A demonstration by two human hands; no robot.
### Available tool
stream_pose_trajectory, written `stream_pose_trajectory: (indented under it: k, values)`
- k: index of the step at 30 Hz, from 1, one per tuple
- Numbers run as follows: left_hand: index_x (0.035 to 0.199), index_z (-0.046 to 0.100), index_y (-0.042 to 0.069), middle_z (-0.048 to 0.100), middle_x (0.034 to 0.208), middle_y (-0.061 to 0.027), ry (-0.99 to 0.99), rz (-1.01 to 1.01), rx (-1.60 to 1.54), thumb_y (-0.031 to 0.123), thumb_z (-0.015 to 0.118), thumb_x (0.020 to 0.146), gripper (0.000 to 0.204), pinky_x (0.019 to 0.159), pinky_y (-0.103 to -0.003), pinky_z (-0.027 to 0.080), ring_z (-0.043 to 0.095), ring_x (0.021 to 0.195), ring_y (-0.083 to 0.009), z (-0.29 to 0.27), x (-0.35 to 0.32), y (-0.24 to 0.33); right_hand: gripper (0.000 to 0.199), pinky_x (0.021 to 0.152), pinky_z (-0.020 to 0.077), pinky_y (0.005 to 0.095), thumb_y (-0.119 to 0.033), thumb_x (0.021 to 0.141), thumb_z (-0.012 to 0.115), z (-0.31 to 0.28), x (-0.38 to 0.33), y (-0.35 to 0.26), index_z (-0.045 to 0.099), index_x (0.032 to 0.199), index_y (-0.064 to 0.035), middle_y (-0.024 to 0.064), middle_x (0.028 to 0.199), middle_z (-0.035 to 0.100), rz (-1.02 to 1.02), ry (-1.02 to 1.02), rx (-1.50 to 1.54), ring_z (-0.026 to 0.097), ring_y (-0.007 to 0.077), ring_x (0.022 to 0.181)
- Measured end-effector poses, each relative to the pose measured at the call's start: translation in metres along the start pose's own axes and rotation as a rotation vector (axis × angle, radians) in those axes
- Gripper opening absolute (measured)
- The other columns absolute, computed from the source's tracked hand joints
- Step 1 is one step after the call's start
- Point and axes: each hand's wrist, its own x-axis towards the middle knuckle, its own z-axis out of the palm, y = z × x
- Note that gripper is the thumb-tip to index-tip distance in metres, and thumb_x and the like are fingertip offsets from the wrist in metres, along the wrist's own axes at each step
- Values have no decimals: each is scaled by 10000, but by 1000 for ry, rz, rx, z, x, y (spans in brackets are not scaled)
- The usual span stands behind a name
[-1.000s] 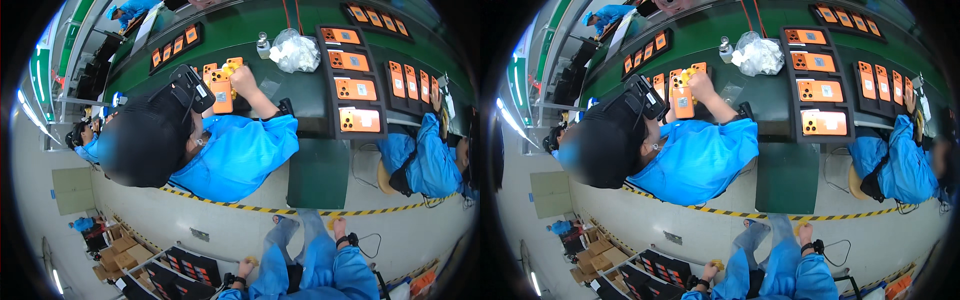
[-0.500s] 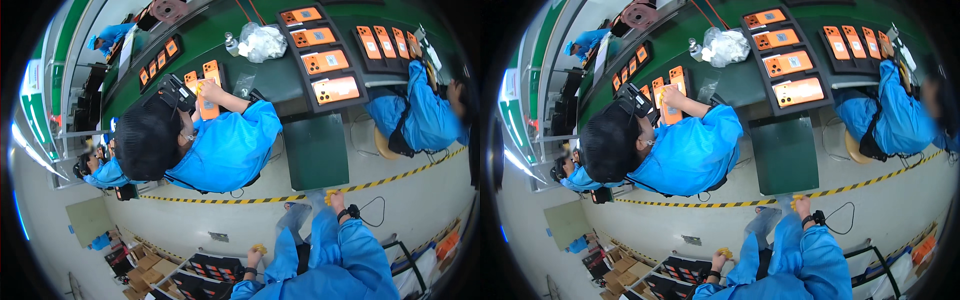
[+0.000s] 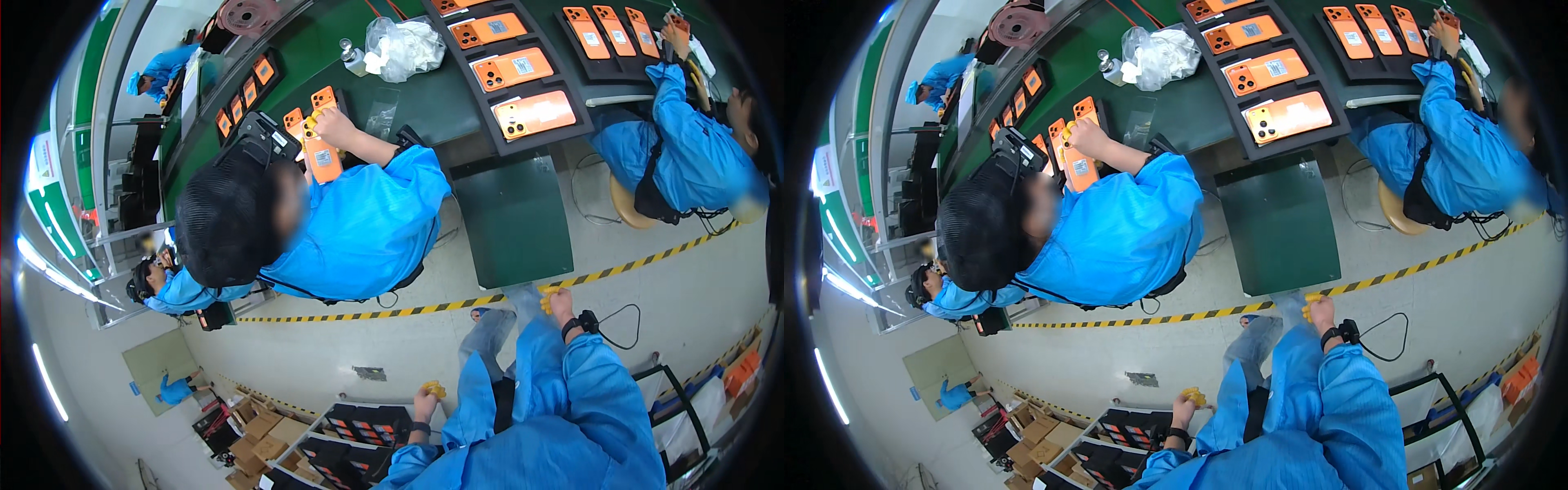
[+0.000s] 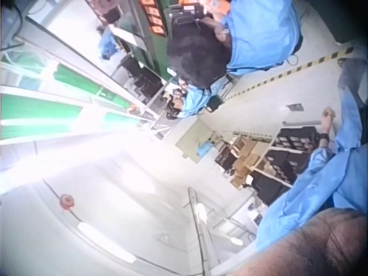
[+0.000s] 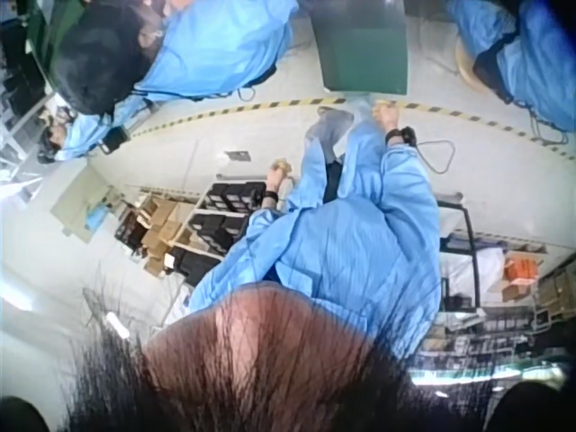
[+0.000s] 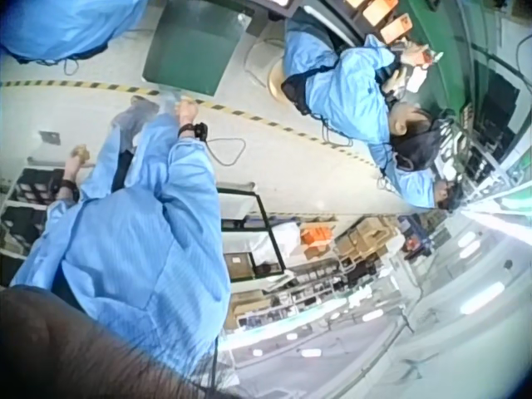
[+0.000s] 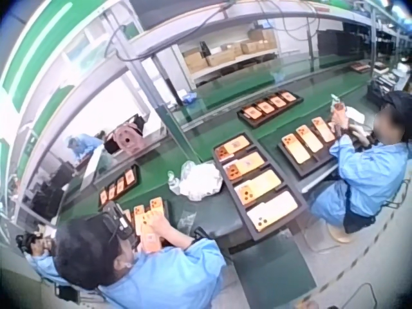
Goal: The recorder takes smartphones from a tray, inspects them, and places them into plastic protective cases on an assembly line.
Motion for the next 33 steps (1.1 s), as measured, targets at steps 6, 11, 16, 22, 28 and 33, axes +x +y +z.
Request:
stream_pose_trajectory:
  k: [6, 11, 16, 22, 28, 33]
  values:
    - [1184, 602, -92, 716, 1045, -192, -36, 6, -81, -5, 476, 856, 362, 707, -353, 598, 721, 908, -258, 2, -2, 13, 290, 465, 514, 368, 34, 842, 422, 2, 3, -3, 665, 998, 19, 166, 728, 690, 41, 8, 28, 661, 261, 557]
    - [1179, 599, -95, 709, 1048, -196, -37, -19, -58, -14, 467, 858, 356, 712, -365, 610, 720, 911, -275, 0, 0, 13, 345, 485, 527, 374, 23, 871, 366, 2, 3, -4, 659, 1053, 1, 190, 777, 706, 86, -31, -7, 674, 272, 580]
    - [1172, 598, -98, 701, 1060, -200, -35, -15, -63, -21, 472, 857, 348, 704, -366, 615, 720, 910, -284, 2, 0, 20, 306, 456, 500, 351, 27, 855, 413, 1, 2, -5, 677, 1006, -2, 169, 746, 702, 85, -6, 25, 654, 248, 544]
    - [1158, 598, -107, 705, 1052, -193, -33, -4, -87, -18, 478, 863, 331, 681, -354, 612, 721, 903, -275, 2, -2, 25, 305, 468, 512, 355, 16, 860, 410, 1, 1, -5, 682, 1000, 10, 177, 747, 704, 83, -11, 22, 664, 260, 554]
    - [1131, 601, -117, 708, 1019, -199, -23, -10, -67, -23, 488, 856, 311, 666, -347, 609, 726, 871, -276, 0, 0, 24, 307, 467, 511, 356, 19, 857, 408, 3, 0, -8, 678, 1003, 6, 173, 759, 705, 74, 9, 31, 663, 261, 555]
    - [1089, 607, -125, 709, 1007, -205, -11, 4, -97, -21, 491, 849, 286, 657, -348, 606, 726, 847, -276, 1, 0, 17, 318, 490, 529, 379, 19, 874, 370, 5, -1, -8, 654, 1017, 18, 189, 771, 702, 67, -21, 5, 664, 278, 569]
